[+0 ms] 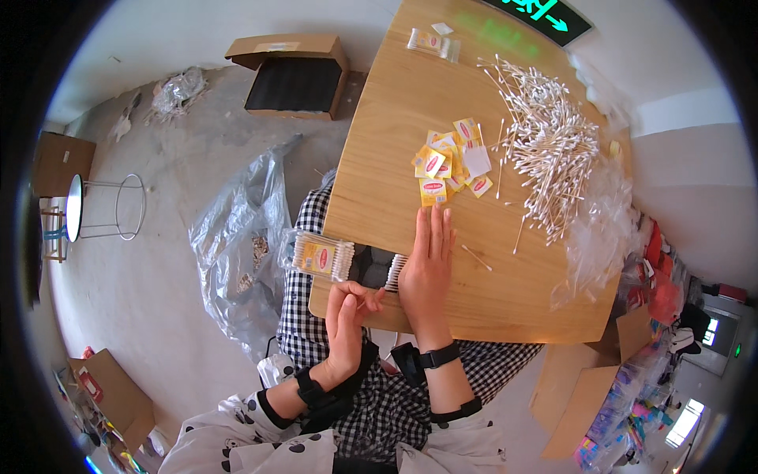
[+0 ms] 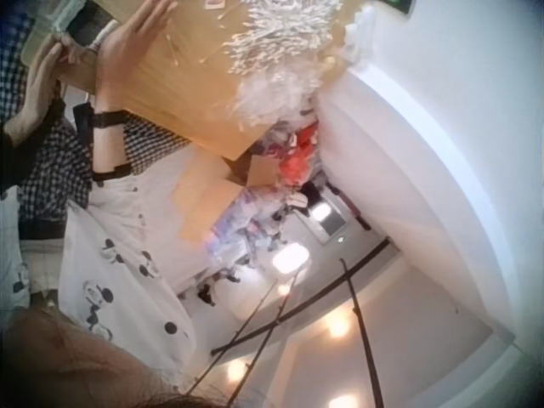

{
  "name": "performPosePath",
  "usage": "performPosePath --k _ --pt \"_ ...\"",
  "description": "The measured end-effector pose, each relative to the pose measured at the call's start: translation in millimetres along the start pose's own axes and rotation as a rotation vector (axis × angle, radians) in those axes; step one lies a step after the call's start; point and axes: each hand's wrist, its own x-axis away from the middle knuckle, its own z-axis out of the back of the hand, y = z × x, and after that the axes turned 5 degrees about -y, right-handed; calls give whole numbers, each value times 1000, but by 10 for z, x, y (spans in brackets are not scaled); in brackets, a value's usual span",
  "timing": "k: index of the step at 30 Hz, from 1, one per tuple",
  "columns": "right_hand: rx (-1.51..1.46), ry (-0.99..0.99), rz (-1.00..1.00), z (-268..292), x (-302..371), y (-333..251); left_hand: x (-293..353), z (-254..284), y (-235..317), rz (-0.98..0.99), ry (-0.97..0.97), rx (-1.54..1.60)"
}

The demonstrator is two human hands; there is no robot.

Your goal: Packaging cotton swabs into a small plastic bag and sealing it.

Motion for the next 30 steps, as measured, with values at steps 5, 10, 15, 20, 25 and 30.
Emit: performPosePath --k 5,10,15,20,25,30 --pt "25 6 -15 -19 -11 -18 -28 21 -9 15 -31 2" --pt "128 -3 -37 11 -27 -54 -70 25 39 5 5 -46" --pt "26 -8 -25 9 -25 -49 -221 -76 -14 -210 16 -107" --pt "15 -1 -28 27 -20 -47 -319 -220 -169 -206 -121 -128" --pt "-7 -13 -26 55 -20 -57 -372 -292 -240 -224 -157 -87" --pt "5 1 -36 32 -14 -76 -389 -272 -275 -250 -186 -116"
